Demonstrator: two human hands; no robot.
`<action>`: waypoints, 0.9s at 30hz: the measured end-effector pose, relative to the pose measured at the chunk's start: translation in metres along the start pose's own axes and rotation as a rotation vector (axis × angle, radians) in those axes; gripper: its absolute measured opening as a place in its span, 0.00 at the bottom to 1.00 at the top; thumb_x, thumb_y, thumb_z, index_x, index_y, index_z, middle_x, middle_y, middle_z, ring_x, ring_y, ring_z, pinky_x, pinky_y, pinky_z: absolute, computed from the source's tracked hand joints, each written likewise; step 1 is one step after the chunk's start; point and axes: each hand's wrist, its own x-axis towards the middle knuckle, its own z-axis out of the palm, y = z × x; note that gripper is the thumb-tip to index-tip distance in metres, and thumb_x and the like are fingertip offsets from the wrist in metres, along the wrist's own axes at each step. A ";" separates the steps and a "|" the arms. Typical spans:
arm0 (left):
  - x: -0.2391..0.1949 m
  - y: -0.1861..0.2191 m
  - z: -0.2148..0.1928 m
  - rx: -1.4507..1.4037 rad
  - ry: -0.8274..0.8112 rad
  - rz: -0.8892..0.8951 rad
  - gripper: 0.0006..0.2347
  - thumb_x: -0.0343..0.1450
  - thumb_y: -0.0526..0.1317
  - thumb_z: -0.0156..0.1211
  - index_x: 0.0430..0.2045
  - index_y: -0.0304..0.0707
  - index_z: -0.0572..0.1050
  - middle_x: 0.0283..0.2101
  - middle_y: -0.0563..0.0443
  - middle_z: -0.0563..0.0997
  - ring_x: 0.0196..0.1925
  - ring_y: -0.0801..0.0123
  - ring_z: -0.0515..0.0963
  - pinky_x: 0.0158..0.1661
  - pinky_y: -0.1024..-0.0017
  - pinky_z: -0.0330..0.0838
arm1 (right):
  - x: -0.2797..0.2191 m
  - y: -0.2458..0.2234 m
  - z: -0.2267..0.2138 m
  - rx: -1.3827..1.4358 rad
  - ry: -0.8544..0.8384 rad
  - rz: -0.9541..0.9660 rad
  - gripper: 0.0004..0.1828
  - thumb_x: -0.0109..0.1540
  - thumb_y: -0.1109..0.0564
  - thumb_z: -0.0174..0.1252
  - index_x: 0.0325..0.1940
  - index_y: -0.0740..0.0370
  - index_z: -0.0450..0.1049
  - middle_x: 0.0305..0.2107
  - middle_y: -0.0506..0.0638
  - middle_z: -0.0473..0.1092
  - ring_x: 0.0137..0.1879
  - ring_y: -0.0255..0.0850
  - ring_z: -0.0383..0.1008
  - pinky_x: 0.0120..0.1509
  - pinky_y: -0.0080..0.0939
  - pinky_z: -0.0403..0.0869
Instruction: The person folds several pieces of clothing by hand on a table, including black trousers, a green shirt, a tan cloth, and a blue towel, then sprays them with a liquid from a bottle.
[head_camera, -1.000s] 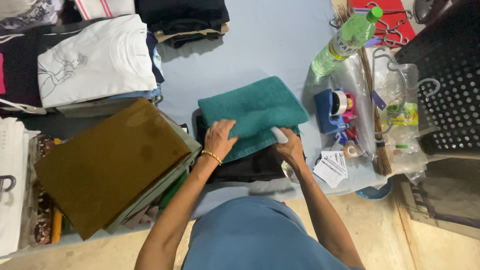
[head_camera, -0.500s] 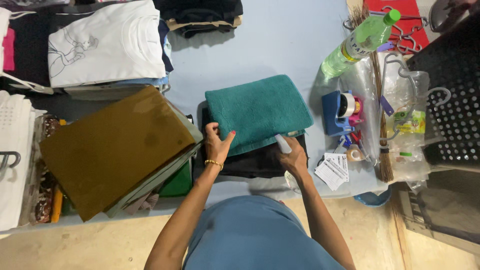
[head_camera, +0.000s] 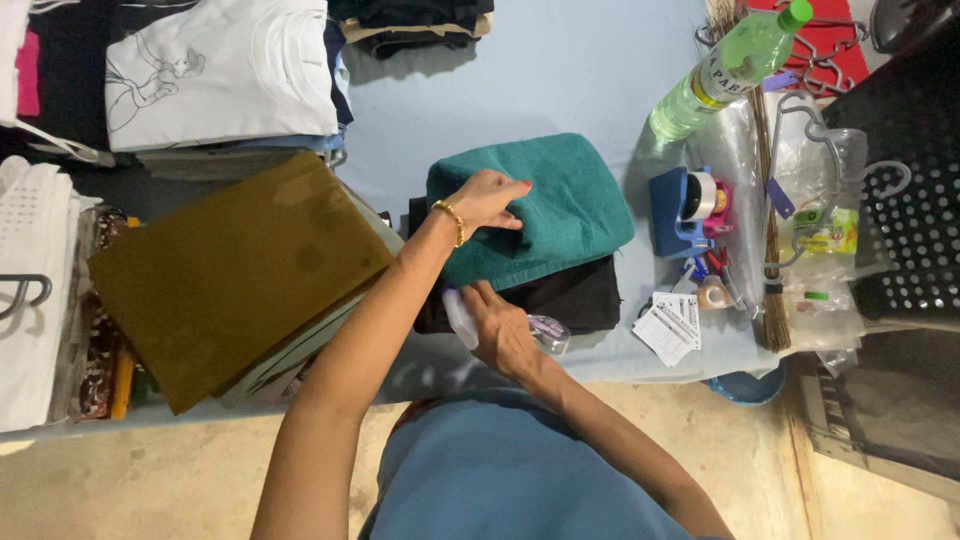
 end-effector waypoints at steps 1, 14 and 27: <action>0.001 0.006 0.005 0.005 0.010 -0.027 0.21 0.72 0.48 0.64 0.21 0.34 0.60 0.24 0.57 0.61 0.31 0.60 0.79 0.36 0.68 0.86 | 0.005 -0.001 0.004 -0.001 0.021 0.012 0.29 0.53 0.63 0.64 0.58 0.66 0.67 0.51 0.60 0.68 0.47 0.58 0.76 0.46 0.52 0.76; 0.000 0.018 0.034 0.163 0.075 -0.122 0.25 0.71 0.54 0.58 0.16 0.26 0.64 0.19 0.48 0.62 0.30 0.54 0.86 0.28 0.66 0.81 | -0.002 0.030 0.045 -0.020 0.164 0.299 0.28 0.50 0.62 0.66 0.54 0.61 0.71 0.58 0.67 0.66 0.46 0.62 0.77 0.48 0.55 0.76; 0.002 0.014 0.036 0.180 0.083 -0.087 0.26 0.71 0.55 0.58 0.14 0.31 0.60 0.20 0.53 0.61 0.21 0.68 0.77 0.30 0.66 0.84 | 0.011 0.022 0.030 -0.203 0.293 0.428 0.28 0.51 0.65 0.64 0.55 0.64 0.66 0.46 0.60 0.68 0.43 0.61 0.75 0.39 0.56 0.74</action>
